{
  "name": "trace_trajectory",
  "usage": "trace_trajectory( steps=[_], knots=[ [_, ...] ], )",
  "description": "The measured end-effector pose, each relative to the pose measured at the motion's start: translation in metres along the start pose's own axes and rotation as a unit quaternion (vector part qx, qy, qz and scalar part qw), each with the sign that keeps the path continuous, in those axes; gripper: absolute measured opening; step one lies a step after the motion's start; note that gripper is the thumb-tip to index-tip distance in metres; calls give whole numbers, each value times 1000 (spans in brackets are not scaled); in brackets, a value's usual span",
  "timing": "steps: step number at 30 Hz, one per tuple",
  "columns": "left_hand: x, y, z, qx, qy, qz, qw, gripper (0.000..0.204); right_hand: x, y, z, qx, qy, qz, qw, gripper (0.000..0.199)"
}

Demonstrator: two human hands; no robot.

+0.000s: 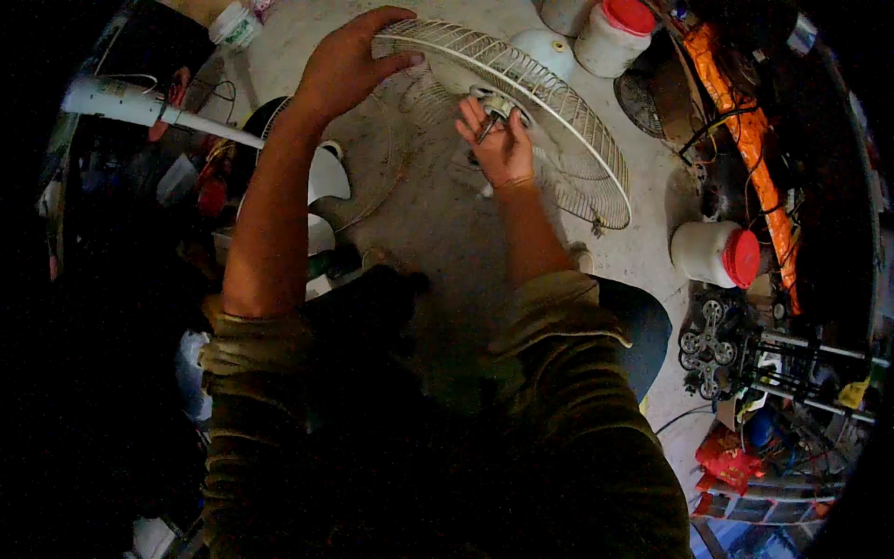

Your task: The person carries a white pedestal fan from outside into a cluttered workshop and places it on the floor. They then sit on a small stool and disassemble the fan by removing the front grille, the fan blades, and the rear grille, and finally use a power drill to remove screws from the motor housing.

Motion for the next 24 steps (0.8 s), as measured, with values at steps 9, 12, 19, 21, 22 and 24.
trace_trajectory(
  steps=[9,12,19,21,22,24],
  knots=[
    [49,-51,29,-146,-56,-41,987,24,0,36,37,-125,117,-61,983,40],
    [61,-64,29,-162,-51,-20,985,22,-5,50,44,-95,98,-58,989,38],
    [65,-77,25,-184,-46,-31,981,21,-9,66,44,-79,126,-121,981,44],
    [64,-79,25,-201,-30,-30,979,20,-11,58,41,-102,145,-123,976,44],
    [64,-80,24,-193,-31,-37,980,20,-11,59,39,-97,132,-109,980,44],
    [59,-77,25,-182,-38,-53,981,20,-6,59,40,-83,109,-83,987,42]
  ],
)
Point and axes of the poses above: each hand's wrist, its own z-axis towards the middle knuckle, its own y-axis out of the back of the hand, x = y × z, the point moved 2 cm from there along z, towards the middle knuckle
